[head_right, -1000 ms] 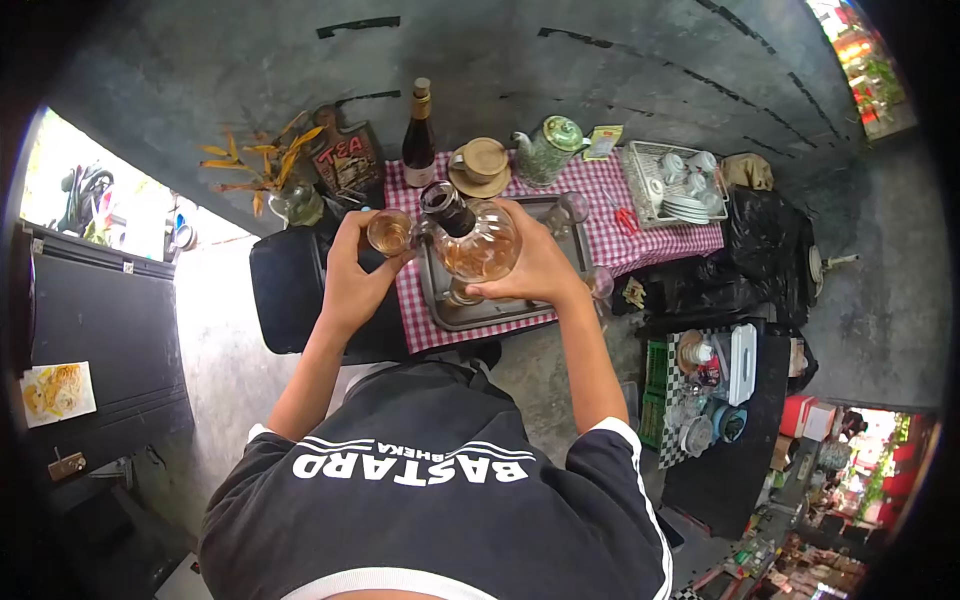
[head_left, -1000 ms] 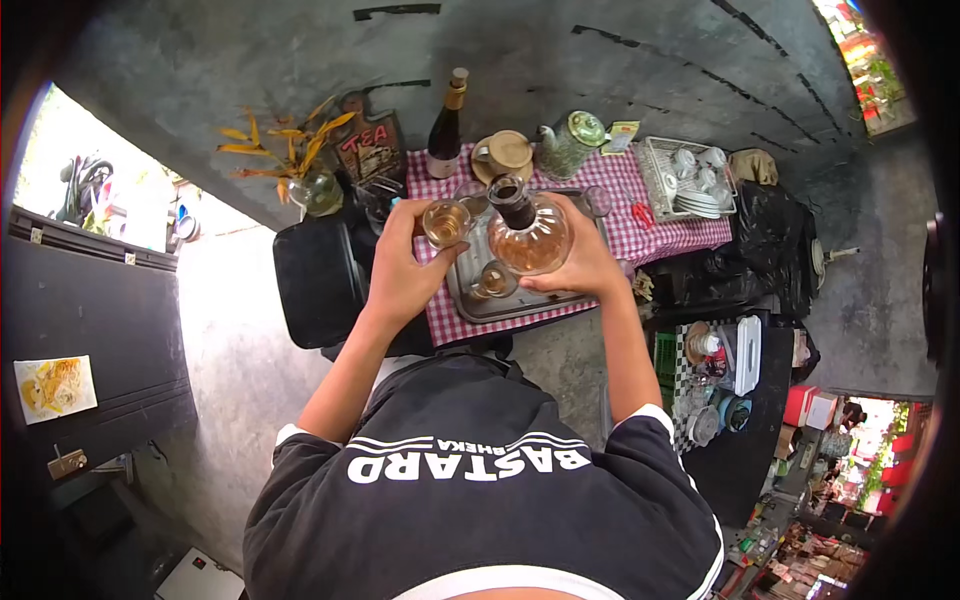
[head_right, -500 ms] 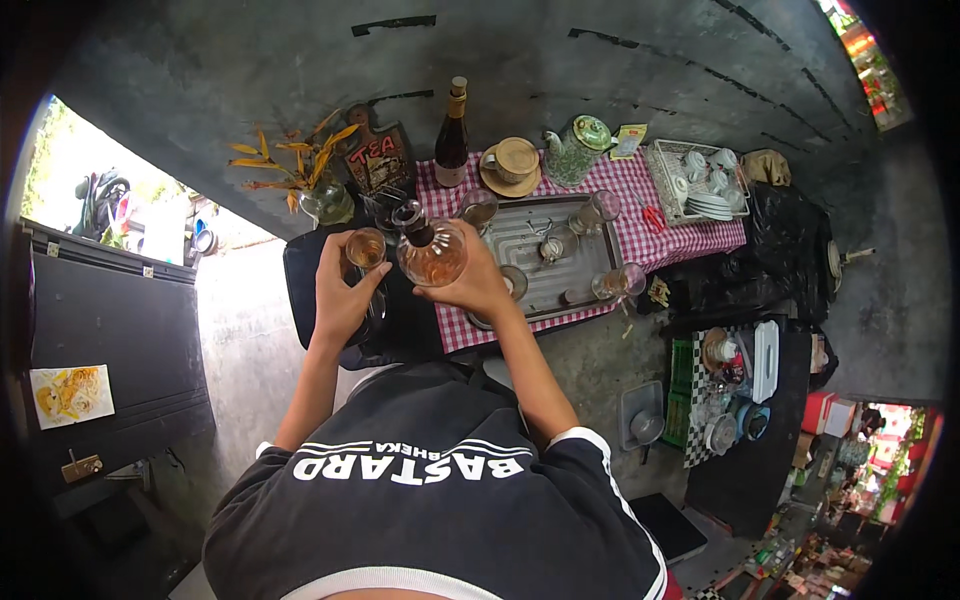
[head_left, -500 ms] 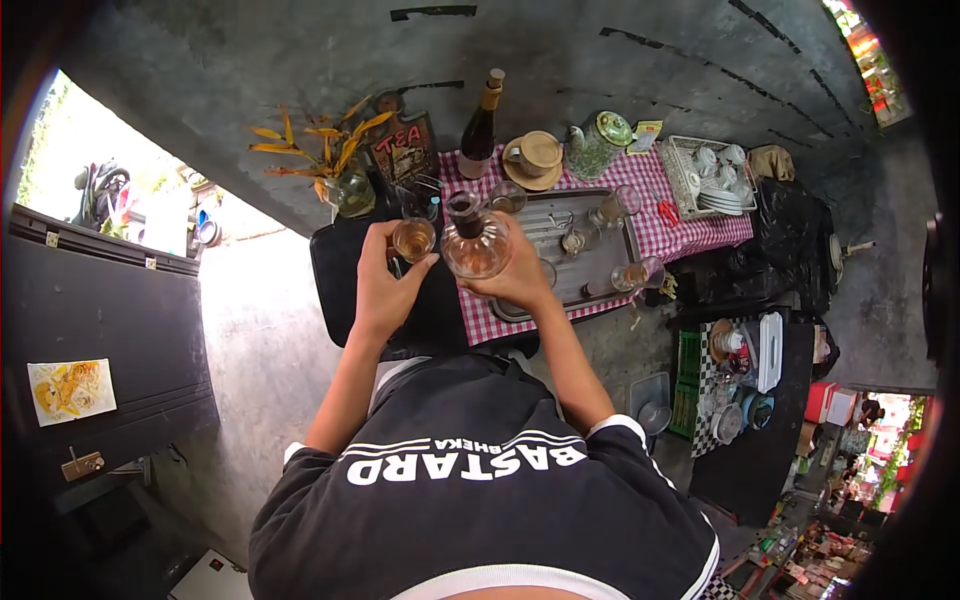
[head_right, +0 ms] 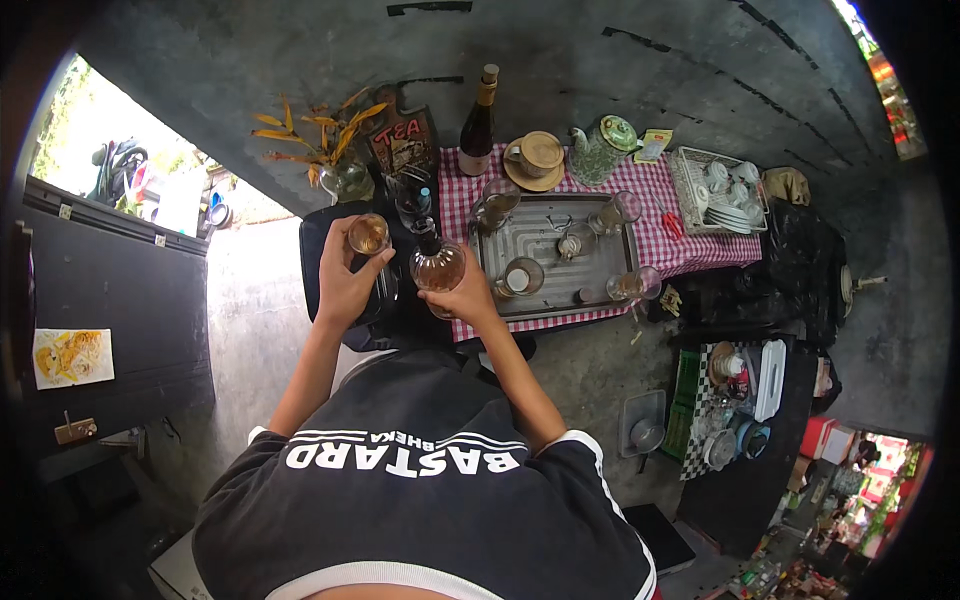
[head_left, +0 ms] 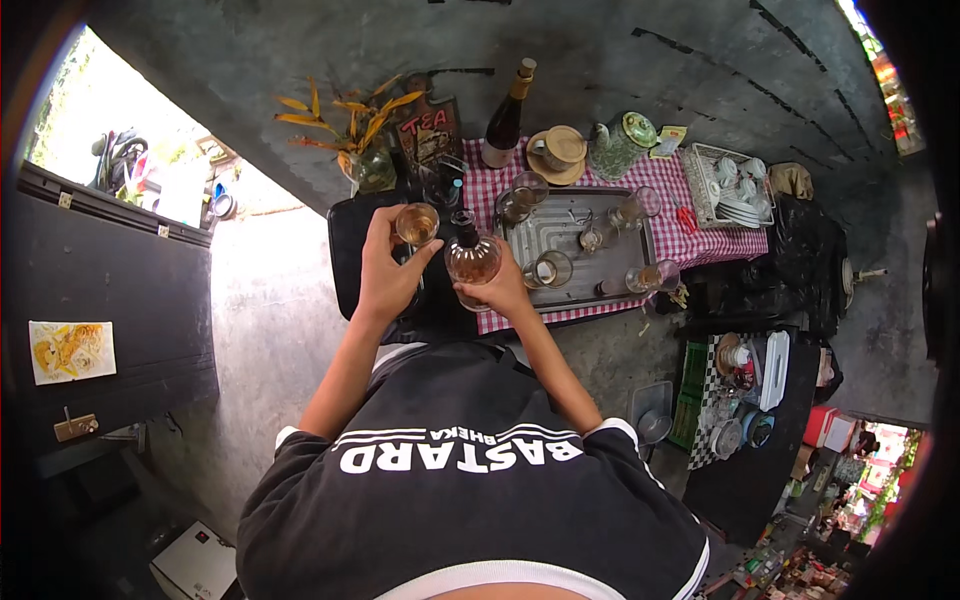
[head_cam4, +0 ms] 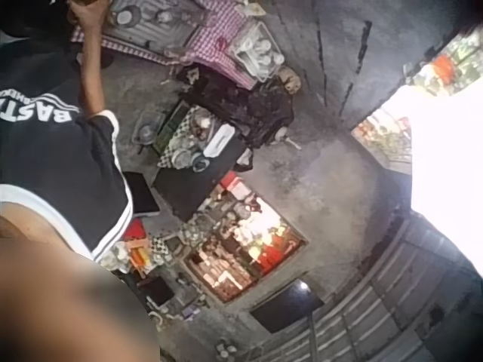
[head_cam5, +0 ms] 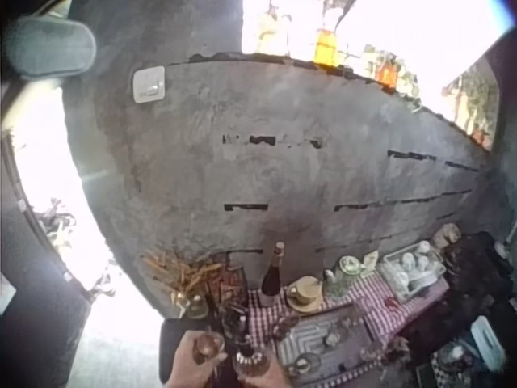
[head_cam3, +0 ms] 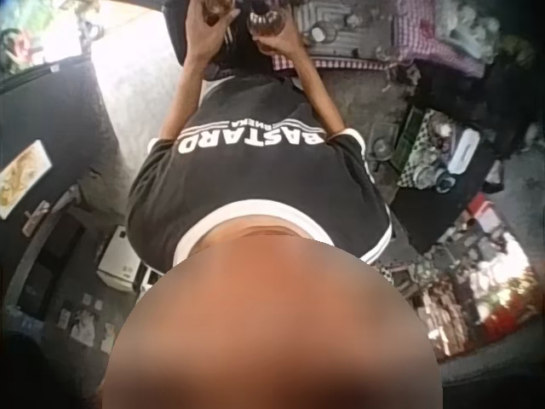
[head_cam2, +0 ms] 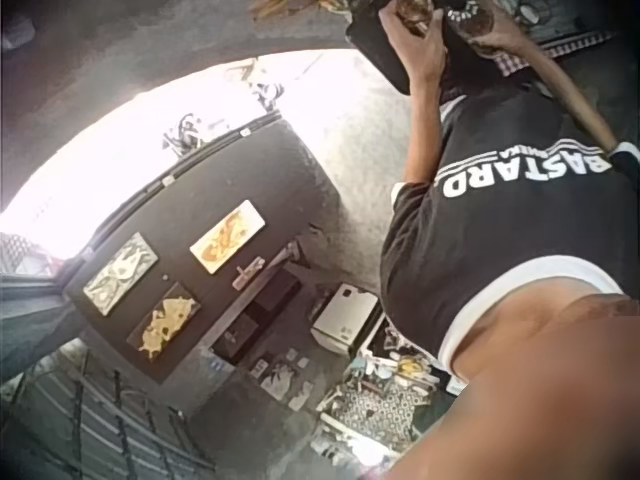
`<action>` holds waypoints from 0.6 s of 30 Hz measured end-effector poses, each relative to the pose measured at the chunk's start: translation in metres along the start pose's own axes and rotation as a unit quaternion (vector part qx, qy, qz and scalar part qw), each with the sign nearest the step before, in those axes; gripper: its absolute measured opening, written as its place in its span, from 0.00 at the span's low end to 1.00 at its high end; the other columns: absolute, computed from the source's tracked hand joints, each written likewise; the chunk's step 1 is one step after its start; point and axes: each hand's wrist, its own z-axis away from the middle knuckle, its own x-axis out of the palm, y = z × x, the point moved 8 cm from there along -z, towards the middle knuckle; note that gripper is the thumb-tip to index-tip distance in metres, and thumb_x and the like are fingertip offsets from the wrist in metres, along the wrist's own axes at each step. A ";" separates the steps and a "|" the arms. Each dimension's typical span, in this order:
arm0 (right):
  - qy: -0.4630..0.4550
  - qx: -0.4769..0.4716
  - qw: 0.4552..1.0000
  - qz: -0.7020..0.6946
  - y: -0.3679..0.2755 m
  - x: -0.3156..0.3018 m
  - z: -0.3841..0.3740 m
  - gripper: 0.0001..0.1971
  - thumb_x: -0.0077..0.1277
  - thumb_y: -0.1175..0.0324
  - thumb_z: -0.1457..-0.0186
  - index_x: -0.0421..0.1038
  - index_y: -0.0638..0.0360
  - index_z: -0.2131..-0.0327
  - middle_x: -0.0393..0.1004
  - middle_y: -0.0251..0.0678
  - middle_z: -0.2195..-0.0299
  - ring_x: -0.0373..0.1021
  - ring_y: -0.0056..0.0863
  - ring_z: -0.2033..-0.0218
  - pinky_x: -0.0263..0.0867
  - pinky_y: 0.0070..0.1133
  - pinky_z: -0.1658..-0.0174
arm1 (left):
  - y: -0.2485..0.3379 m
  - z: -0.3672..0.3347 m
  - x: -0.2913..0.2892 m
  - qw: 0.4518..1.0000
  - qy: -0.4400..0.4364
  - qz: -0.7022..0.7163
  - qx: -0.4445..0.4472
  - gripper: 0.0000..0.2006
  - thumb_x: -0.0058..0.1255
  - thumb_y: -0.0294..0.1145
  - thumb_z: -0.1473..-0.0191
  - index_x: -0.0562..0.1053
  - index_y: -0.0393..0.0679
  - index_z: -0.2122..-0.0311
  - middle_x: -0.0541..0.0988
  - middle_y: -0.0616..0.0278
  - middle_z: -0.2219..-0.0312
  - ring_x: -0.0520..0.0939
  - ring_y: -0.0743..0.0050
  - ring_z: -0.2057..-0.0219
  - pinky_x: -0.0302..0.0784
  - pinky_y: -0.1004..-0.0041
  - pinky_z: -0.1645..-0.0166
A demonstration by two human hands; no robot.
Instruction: Pouring a liquid from a bottle into a small glass on a tray.
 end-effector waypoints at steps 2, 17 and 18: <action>0.020 0.001 1.000 0.017 0.005 0.001 0.001 0.55 0.79 0.64 0.69 0.53 0.65 0.39 0.67 0.46 0.44 0.68 0.36 0.42 0.65 0.30 0.39 | -0.002 0.002 -0.002 1.000 0.005 0.000 0.000 0.22 0.64 0.19 0.50 0.68 0.36 0.50 0.74 0.61 0.59 0.78 0.77 0.56 0.75 0.73 0.50; 0.038 0.008 0.996 0.084 0.022 0.012 -0.021 0.55 0.79 0.60 0.68 0.55 0.67 0.40 0.69 0.49 0.46 0.69 0.40 0.43 0.66 0.32 0.40 | -0.036 0.002 0.004 1.000 -0.010 -0.026 -0.004 0.22 0.61 0.19 0.46 0.66 0.38 0.48 0.76 0.63 0.58 0.78 0.78 0.55 0.73 0.75 0.46; 0.069 -0.033 0.987 0.144 0.028 0.008 -0.023 0.54 0.79 0.59 0.69 0.56 0.67 0.41 0.69 0.50 0.46 0.70 0.42 0.44 0.66 0.32 0.40 | -0.037 0.001 0.005 1.000 -0.002 -0.019 -0.004 0.21 0.62 0.19 0.48 0.68 0.37 0.50 0.75 0.62 0.59 0.79 0.77 0.56 0.74 0.74 0.48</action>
